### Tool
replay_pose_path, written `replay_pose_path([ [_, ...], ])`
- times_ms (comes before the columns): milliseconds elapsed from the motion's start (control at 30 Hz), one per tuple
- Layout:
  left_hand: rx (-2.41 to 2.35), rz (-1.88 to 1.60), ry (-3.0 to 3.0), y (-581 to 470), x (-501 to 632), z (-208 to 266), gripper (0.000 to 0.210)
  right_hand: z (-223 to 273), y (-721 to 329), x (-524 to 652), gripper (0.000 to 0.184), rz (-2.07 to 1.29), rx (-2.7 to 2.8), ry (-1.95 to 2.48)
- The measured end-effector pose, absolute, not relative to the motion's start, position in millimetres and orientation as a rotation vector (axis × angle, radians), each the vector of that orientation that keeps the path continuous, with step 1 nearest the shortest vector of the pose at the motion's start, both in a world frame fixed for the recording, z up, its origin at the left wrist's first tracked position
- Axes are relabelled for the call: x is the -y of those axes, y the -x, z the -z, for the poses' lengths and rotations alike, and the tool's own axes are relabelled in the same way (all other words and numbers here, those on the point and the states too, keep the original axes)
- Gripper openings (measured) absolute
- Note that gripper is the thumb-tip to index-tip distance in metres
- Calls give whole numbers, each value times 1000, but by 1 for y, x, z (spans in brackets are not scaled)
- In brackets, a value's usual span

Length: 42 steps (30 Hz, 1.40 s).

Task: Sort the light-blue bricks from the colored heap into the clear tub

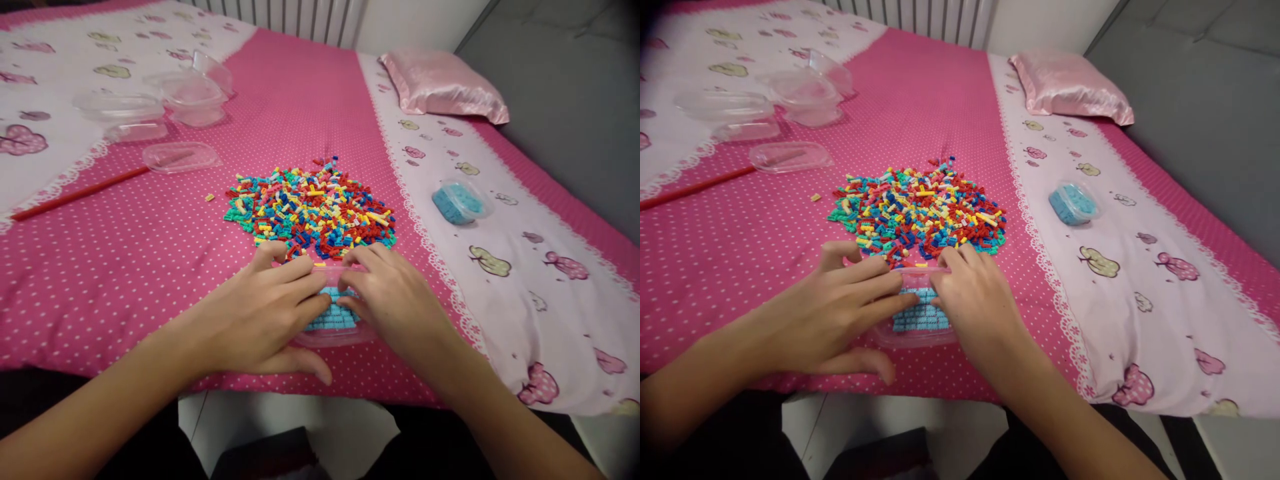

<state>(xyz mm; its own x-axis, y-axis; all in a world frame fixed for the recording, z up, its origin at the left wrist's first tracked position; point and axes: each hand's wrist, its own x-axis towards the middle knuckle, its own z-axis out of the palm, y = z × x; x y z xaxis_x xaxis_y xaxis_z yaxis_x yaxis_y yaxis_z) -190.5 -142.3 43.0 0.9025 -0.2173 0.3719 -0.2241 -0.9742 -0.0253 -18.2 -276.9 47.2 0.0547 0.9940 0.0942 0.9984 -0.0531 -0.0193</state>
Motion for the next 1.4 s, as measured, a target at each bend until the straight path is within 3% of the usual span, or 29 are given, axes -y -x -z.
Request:
replay_pose_path([
  [667,310,-647,-2983,195,129,-42,68,-52,11,282,6,36,2017,2091],
  [867,58,-670,-2789,192,129,-45,34,-55,6,281,13,44,1940,1871],
  [1100,-161,-769,-2562,189,136,-44,25,-56,20,268,2,54,1762,1627],
  [1400,-224,-788,-2307,190,139,-39,24,-58,38,262,10,-121,1645,1574],
])
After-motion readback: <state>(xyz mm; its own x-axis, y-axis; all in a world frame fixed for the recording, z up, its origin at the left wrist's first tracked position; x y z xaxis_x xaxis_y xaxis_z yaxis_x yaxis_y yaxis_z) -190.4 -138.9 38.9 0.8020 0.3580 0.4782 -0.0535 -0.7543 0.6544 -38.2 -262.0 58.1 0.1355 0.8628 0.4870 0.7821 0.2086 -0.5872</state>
